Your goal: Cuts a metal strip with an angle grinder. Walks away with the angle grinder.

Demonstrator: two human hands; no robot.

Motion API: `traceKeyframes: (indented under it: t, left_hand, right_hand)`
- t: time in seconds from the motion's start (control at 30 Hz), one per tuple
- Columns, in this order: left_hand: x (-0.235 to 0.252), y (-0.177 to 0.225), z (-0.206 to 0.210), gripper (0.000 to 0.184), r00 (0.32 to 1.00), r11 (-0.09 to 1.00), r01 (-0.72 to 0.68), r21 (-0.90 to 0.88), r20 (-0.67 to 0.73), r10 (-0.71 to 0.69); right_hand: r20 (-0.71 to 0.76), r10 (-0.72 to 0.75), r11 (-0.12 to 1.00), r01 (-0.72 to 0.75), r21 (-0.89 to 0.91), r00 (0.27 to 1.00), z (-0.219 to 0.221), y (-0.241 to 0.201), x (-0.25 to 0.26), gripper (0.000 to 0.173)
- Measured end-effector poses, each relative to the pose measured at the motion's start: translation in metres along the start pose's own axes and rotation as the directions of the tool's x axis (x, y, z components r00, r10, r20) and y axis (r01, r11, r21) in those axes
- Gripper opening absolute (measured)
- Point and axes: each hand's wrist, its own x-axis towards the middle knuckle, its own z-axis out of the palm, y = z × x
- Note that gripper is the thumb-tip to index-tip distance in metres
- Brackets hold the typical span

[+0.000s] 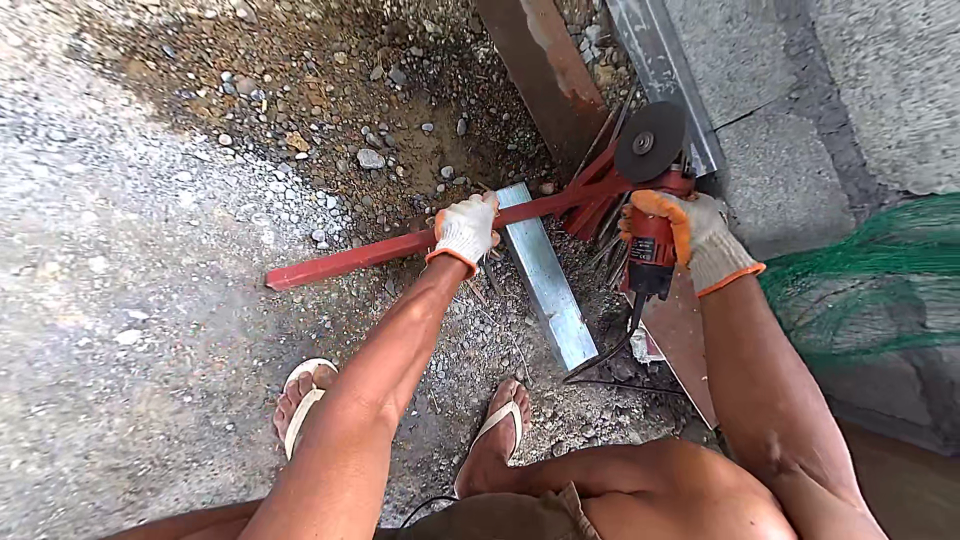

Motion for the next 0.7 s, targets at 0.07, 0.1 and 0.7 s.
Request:
traceKeyframes:
  t: [0.07, 0.1, 0.7]
  left_hand:
    - [0.002, 0.000, 0.012, 0.097, 0.997, 0.998, -0.052, 0.027, -0.060, 0.054]
    - [-0.002, -0.006, 0.015, 0.100, 0.991, 0.998, -0.063, 0.028, -0.116, 0.066]
    - [-0.014, -0.056, 0.006, 0.055, 0.999, 0.999, 0.046, -0.021, -0.019, -0.047]
  right_hand:
    - [0.031, 0.000, 1.000, -0.001, 0.012, 1.000, -0.002, 0.004, -0.003, 0.057]
    - [0.037, 0.009, 1.000, -0.010, 0.020, 0.999, -0.003, 0.006, -0.004, 0.057]
    - [0.151, 0.002, 0.953, 0.044, -0.300, 0.989, 0.051, 0.018, 0.002, 0.066]
